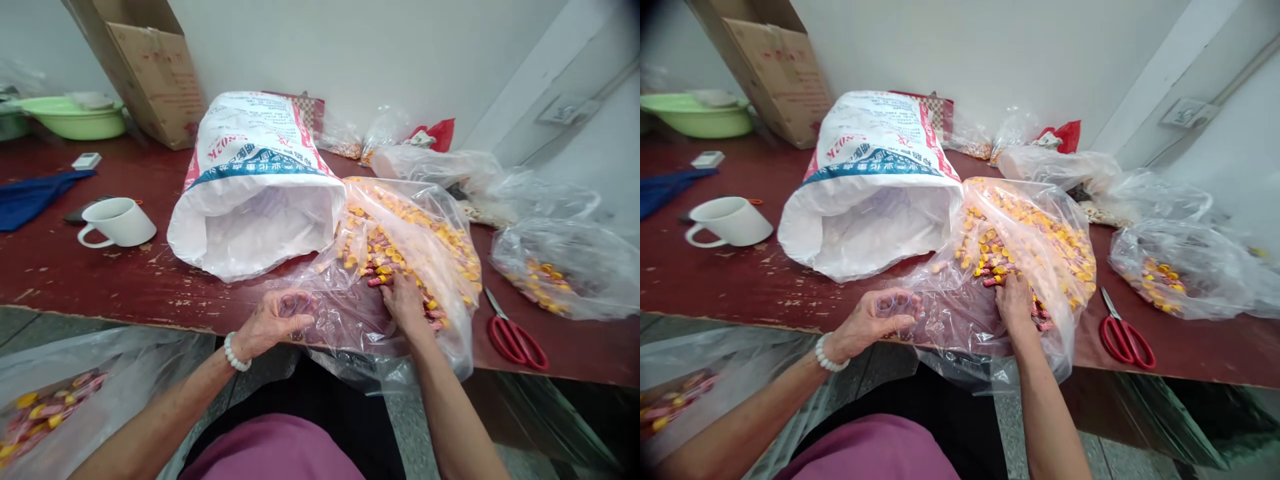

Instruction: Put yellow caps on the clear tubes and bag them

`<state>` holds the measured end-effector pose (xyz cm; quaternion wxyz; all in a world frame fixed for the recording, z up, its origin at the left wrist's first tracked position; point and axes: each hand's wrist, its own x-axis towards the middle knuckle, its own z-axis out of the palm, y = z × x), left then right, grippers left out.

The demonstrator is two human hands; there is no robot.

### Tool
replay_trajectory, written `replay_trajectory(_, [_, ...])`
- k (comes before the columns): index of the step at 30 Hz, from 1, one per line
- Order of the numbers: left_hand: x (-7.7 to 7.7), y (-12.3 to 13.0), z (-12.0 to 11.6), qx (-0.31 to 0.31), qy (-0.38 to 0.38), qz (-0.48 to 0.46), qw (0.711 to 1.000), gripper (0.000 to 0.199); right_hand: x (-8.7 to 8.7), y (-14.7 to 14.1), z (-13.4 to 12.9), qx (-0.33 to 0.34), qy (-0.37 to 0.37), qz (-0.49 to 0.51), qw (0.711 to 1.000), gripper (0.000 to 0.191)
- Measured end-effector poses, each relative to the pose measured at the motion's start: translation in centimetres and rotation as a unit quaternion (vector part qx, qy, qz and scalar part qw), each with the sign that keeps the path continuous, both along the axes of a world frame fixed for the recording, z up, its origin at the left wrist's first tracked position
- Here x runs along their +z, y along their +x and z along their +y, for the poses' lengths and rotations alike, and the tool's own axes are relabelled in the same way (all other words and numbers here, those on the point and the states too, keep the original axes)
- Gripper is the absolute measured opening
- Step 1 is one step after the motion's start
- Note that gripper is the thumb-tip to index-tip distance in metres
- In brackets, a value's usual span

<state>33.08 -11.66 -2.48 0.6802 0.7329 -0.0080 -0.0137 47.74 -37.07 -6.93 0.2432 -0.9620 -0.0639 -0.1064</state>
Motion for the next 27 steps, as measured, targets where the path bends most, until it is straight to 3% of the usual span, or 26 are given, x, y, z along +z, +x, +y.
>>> replay_trajectory(4, [-0.3,-0.6,-1.0,0.006,-0.004,0.01,1.0,0.023,1.7,-0.8,0.5,0.013,0.12,0.027,0.992,0.028])
replay_trajectory(8, [-0.7,-0.9,-1.9,0.016,-0.055,0.051,0.997,0.028,3.6,-5.0,2.3,0.086,0.258,0.08,0.959,0.037])
replay_trajectory(12, [-0.7,-1.0,-2.8,0.004,-0.031,0.05,0.998,0.028,5.2,-9.6,5.0,0.144,0.464,0.132,0.864,0.027])
replay_trajectory(14, [-0.6,-1.0,-3.0,-0.009,-0.001,0.029,1.0,0.025,5.4,-10.9,6.0,0.164,0.513,0.135,0.832,0.024])
replay_trajectory(19, [-0.6,-1.1,-3.3,-0.041,0.033,-0.019,0.998,0.019,4.9,-11.7,6.2,0.188,0.469,0.106,0.856,0.019])
replay_trajectory(24, [-0.5,-1.2,-3.4,-0.057,-0.03,0.006,0.998,0.018,4.9,-12.2,4.9,0.262,0.303,0.055,0.915,0.014])
replay_trajectory(27, [-0.5,-1.2,-3.5,-0.03,-0.063,0.047,0.996,0.025,5.0,-13.0,4.7,0.301,0.243,0.026,0.922,0.017])
